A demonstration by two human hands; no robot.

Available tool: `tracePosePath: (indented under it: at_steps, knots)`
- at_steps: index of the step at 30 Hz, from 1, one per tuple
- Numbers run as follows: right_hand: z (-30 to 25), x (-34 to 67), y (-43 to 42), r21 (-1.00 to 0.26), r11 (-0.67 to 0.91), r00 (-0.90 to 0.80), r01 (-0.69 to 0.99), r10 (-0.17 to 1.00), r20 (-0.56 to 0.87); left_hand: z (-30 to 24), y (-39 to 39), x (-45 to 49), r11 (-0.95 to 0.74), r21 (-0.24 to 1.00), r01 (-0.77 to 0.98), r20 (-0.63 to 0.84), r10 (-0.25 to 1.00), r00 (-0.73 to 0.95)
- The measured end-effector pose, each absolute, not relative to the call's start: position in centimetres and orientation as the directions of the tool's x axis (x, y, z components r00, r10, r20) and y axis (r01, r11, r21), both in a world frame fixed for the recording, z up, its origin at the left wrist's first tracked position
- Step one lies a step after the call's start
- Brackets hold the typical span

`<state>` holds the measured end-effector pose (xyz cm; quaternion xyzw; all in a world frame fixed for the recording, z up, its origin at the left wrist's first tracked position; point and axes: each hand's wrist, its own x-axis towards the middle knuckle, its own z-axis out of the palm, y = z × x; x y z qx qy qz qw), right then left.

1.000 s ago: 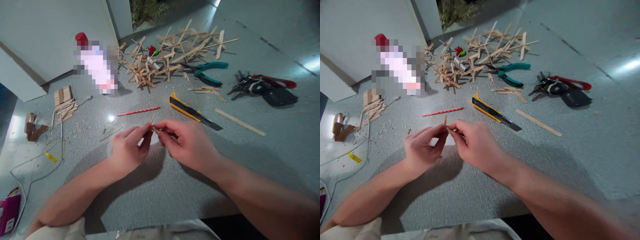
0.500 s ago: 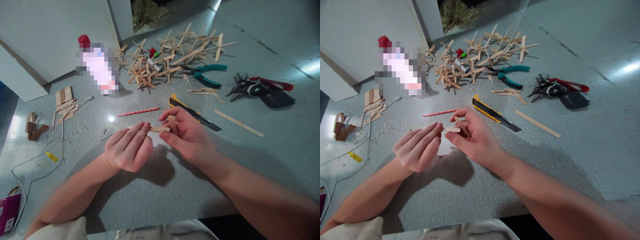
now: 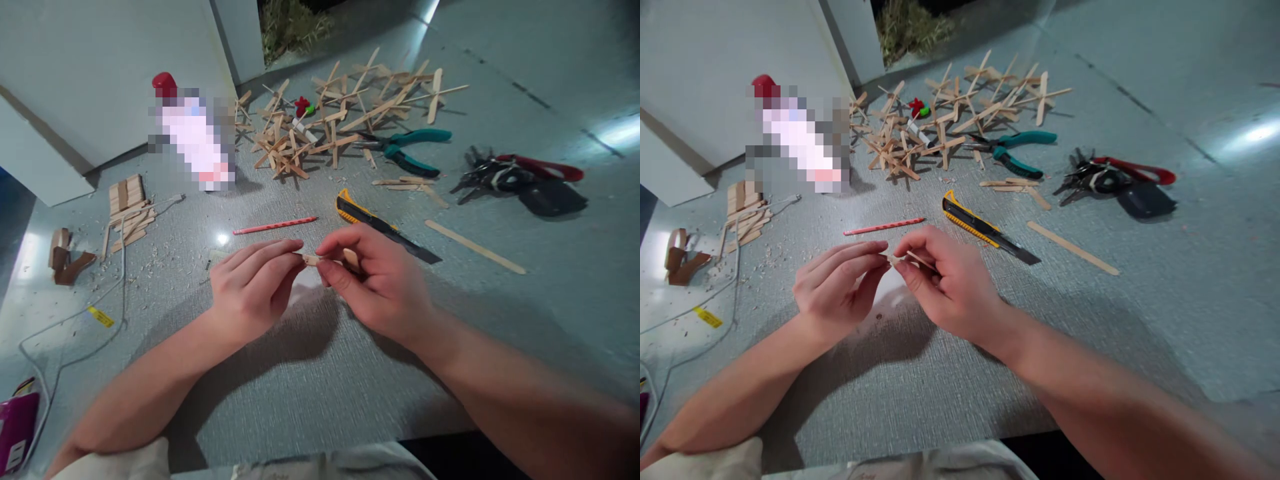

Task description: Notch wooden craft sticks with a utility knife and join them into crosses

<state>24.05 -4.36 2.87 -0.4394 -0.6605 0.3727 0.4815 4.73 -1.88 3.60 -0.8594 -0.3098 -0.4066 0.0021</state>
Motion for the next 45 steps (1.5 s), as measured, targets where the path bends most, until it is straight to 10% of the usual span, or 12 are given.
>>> tracePosePath:
  at_steps: [10, 28, 45]
  knots:
    - [2.3, 23.7, -5.1, -0.81, 0.473, -0.116, 0.347, 0.878, 0.464, 3.9, -2.2, 5.0, -0.787, 0.229, 0.572, 0.765, 0.509, 0.394]
    - [1.7, 23.3, -5.9, -0.514, 0.682, -0.215, 0.52, 0.687, 0.695, 3.9, -3.4, 6.0, -0.674, 0.652, 0.347, 0.647, 0.733, 0.208]
    - [1.2, 23.1, -5.6, -0.28, 0.776, -0.367, 0.566, 0.541, 0.757, 4.4, -3.4, 5.9, -0.556, 0.748, 0.362, 0.513, 0.831, 0.216]
